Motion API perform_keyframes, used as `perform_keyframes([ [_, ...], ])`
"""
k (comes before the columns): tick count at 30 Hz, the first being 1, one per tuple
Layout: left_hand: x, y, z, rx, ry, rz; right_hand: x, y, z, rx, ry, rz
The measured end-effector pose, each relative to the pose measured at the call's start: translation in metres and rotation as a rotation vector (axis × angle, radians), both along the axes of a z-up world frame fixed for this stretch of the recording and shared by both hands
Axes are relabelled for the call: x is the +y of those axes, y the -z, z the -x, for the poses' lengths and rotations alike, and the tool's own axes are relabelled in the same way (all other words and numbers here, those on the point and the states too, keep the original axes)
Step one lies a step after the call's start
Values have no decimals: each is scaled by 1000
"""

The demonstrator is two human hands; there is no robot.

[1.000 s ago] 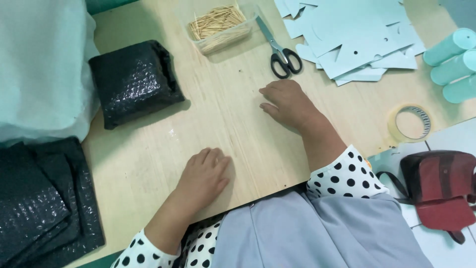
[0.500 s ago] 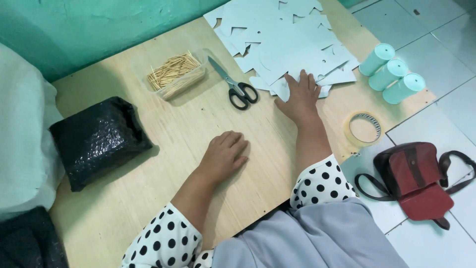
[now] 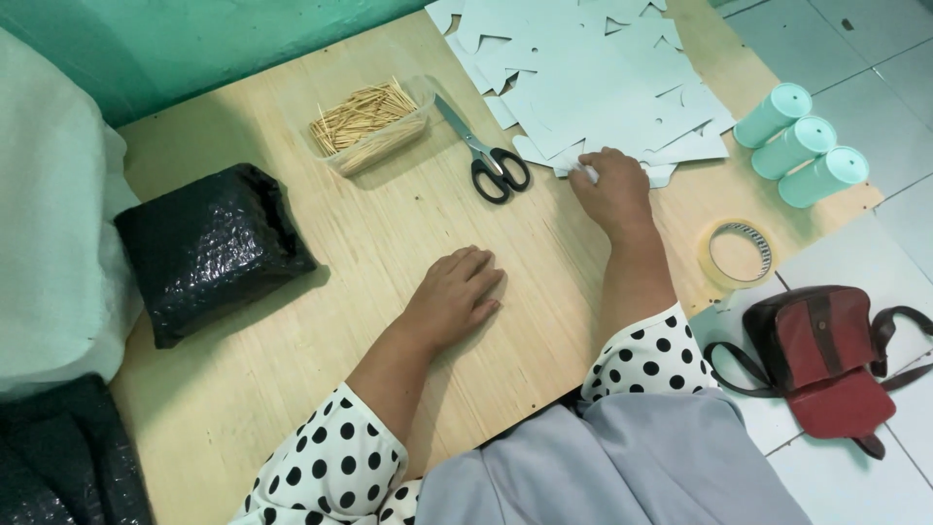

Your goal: The person seals a black bubble mailer with clear tape using scissors, then folds a gray paper box template into a small box. They place a light blue cylindrical container on the table and insert several wooden sticks into it.

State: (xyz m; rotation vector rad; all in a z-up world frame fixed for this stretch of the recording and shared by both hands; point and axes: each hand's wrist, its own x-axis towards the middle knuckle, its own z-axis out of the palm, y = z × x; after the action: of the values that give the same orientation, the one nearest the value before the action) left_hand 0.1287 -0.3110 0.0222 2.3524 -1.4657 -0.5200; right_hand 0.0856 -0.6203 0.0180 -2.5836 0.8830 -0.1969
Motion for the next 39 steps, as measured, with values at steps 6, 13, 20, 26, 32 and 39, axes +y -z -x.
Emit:
perform_keyframes([
  [6,-3,-6,1,75,-48,25,-11,21,-3,24,33,61],
  [13,-43,14,-16,211,-111,188,-18,14,10,-326,77,135],
  [20,-121,-1,-43,870,-490,618,-10,-7,19,-626,58,160],
  [26,-178,-23,-69,1135,-636,826,9,-17,18,-527,-91,187],
  [32,-191,-18,-87,930,-611,955,34,-65,24,-256,-288,114],
  [39,-167,-50,-74,857,-506,996,25,-43,26,-497,-245,444],
])
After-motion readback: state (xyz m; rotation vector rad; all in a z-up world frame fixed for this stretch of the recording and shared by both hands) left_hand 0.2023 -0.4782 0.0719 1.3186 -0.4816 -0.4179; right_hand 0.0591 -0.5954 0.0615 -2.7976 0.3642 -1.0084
